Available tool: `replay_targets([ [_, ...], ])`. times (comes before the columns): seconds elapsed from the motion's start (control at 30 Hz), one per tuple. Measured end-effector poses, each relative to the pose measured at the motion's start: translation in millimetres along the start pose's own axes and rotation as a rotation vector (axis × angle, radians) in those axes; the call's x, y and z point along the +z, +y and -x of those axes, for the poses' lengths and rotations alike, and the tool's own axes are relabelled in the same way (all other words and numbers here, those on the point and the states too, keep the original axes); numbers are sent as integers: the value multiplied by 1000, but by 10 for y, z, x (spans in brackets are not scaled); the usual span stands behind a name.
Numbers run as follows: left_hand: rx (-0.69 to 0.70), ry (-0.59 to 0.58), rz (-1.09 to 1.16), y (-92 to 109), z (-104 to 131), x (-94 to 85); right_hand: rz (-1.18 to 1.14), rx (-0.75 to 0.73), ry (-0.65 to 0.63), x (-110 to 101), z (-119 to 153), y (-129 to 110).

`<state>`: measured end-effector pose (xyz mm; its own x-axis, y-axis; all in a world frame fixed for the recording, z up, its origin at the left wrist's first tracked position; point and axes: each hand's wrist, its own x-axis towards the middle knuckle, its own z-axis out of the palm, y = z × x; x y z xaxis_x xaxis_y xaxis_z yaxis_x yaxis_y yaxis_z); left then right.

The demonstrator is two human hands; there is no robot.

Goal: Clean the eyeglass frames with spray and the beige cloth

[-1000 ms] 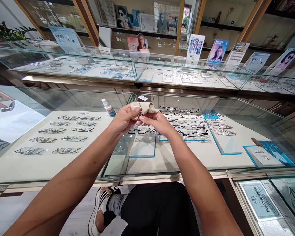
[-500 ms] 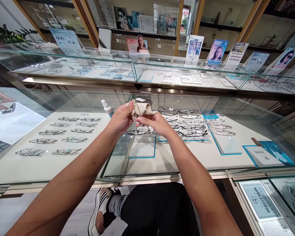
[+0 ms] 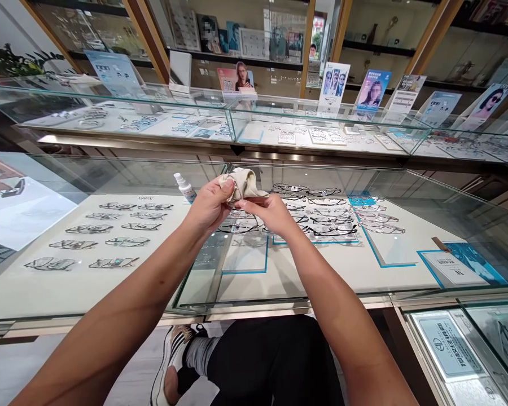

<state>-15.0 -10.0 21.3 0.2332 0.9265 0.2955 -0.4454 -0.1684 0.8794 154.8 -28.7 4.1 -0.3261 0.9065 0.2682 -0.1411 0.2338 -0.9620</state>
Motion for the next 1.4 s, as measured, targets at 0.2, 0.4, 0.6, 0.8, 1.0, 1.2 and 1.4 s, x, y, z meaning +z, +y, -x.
replay_targets([
  [0.2,23,23,5,-38,-13,6,-40,-2,35,57,-18,66],
  [0.4,11,13,34,-17,-13,9,-29,24,28,43,5,-52],
  [0.6,-60,-84,71,-2,13,4,-76,7,89,-8,0,-55],
  [0.8,-95,-75,99,9,5,-36,-127,36,105,-74,-25,39],
  [1.0,-50,-61,39,36,-16,-81,-133,26,124,-95,-21,25],
  [1.2,-6,-57,-39,-15,-26,-88,-131,7,94,-59,-10,-6],
  [1.4,-47,-83,-29,-28,11,-36,-127,64,54,-20,-15,10],
])
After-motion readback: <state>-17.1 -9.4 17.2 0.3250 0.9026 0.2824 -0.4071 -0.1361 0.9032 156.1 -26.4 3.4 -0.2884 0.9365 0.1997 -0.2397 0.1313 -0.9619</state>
